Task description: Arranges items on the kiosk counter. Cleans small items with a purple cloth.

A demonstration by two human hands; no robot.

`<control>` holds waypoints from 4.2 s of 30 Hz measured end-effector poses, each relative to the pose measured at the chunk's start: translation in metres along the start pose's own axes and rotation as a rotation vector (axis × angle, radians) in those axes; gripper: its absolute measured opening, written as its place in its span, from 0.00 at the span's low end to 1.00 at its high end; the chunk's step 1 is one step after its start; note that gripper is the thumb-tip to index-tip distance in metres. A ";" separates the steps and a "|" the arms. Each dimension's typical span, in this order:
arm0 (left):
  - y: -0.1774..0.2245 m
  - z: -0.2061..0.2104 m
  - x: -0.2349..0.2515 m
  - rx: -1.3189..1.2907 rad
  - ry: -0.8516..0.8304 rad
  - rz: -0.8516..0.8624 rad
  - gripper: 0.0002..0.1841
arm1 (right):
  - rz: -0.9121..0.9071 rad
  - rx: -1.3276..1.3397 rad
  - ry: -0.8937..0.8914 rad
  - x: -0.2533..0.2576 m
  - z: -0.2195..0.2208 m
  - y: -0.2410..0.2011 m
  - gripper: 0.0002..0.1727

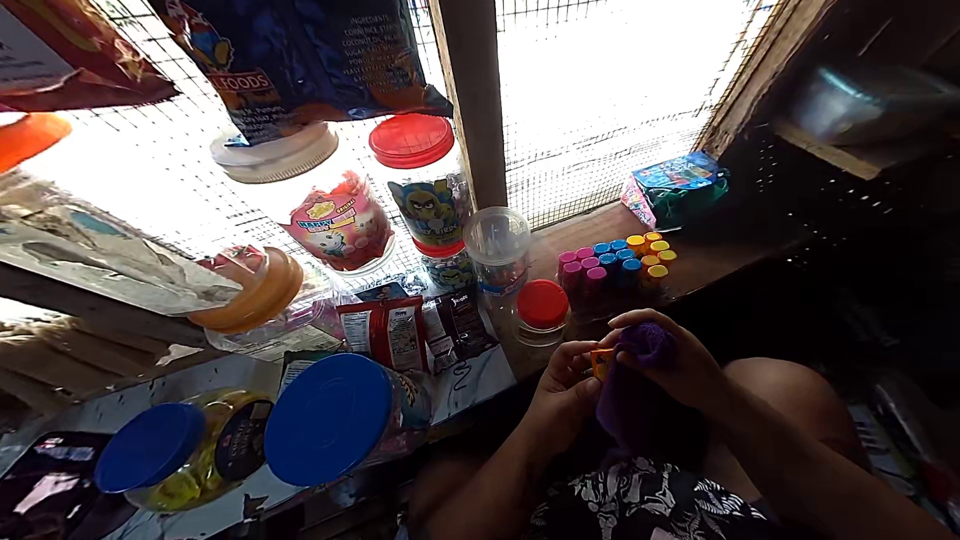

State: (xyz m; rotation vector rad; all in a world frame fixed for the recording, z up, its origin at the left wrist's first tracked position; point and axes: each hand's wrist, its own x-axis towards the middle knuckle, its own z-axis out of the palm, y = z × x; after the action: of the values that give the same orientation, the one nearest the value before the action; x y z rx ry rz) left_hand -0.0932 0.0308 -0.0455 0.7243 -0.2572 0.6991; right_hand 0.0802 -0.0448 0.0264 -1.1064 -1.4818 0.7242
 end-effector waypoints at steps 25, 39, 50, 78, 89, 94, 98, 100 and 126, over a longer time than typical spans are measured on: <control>0.004 0.000 -0.003 0.025 -0.022 -0.011 0.21 | -0.014 0.024 -0.049 -0.002 0.002 -0.001 0.19; 0.008 0.001 -0.003 -0.024 0.095 -0.010 0.20 | -0.145 -0.093 -0.192 -0.003 0.001 0.009 0.35; 0.010 0.004 0.000 0.030 0.209 -0.019 0.18 | -0.207 -0.258 -0.141 -0.005 0.005 -0.001 0.34; 0.005 0.015 0.001 0.012 0.345 -0.291 0.20 | -0.100 -0.213 -0.261 -0.007 -0.003 -0.004 0.41; 0.009 0.012 0.000 0.197 0.337 -0.259 0.18 | -0.133 -0.183 -0.323 -0.009 -0.003 -0.001 0.18; 0.010 0.015 -0.001 0.238 0.351 -0.227 0.14 | -0.160 -0.226 -0.255 -0.011 0.005 0.004 0.22; 0.006 0.006 -0.001 0.267 0.256 -0.128 0.14 | -0.185 -0.242 -0.179 -0.013 0.010 0.006 0.16; 0.004 0.003 -0.001 0.278 0.216 -0.097 0.12 | -0.193 -0.244 -0.157 -0.014 0.010 0.004 0.11; -0.008 0.003 0.003 0.385 0.188 0.184 0.10 | -0.260 0.024 -0.205 -0.017 -0.002 0.023 0.15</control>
State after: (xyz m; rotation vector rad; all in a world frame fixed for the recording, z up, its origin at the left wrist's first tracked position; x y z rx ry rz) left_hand -0.0854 0.0259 -0.0463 1.0020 -0.0139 1.0009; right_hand 0.0877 -0.0522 -0.0003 -0.8193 -1.7474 0.6843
